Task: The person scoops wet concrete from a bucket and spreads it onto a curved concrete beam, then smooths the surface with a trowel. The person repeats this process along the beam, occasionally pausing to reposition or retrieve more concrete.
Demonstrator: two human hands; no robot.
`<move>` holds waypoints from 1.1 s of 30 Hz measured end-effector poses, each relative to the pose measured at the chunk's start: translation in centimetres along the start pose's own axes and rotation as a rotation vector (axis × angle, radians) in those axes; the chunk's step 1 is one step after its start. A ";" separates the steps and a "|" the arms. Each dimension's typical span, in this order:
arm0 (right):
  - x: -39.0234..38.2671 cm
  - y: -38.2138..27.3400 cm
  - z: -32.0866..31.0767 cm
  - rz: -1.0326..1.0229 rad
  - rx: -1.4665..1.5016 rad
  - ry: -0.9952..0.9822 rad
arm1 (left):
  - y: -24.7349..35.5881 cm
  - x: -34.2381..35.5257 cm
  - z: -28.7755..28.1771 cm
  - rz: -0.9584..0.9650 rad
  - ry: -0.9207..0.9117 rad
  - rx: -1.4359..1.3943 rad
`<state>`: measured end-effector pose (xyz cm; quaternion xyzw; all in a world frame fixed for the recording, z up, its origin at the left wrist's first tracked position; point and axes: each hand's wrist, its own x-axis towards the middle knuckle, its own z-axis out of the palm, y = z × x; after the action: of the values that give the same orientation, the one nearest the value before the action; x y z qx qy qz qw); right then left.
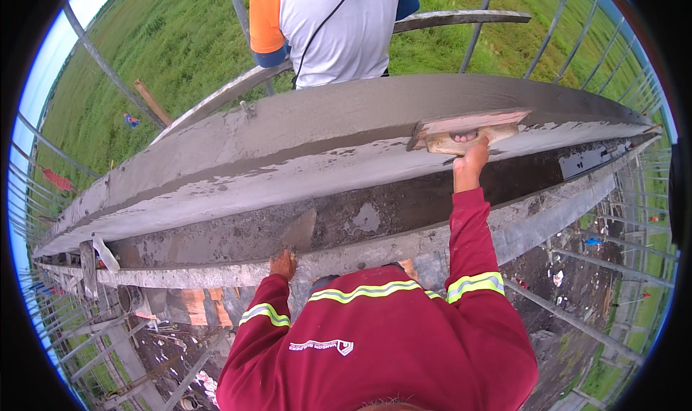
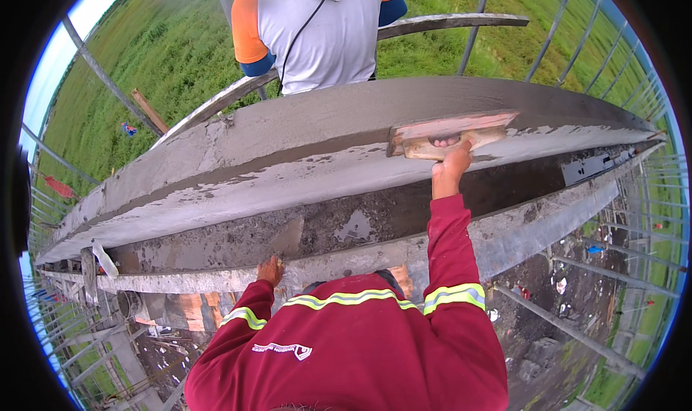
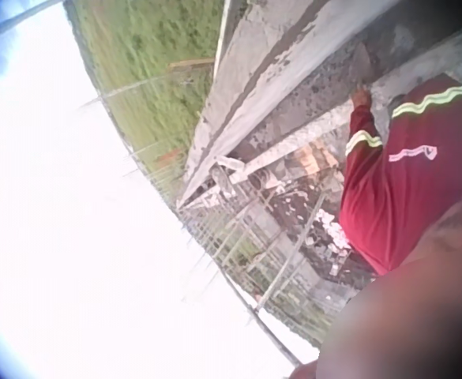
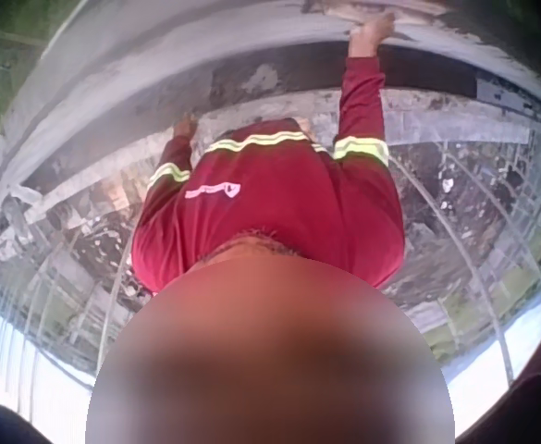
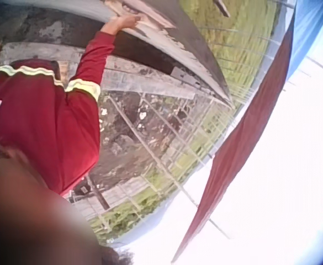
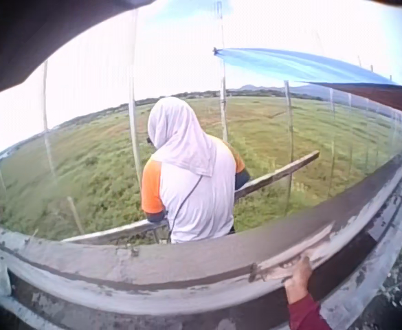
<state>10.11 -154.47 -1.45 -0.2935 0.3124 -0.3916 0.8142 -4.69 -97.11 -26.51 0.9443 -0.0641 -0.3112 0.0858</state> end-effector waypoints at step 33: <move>-38.3 22.2 -1.6 0.093 -0.779 -0.506 | -2.4 1.9 3.2 0.236 0.075 -0.040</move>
<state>-0.04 -111.83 -7.86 -0.6495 0.2406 -0.1243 0.7105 -4.88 -95.44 -30.62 0.9393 -0.1651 -0.2646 0.1430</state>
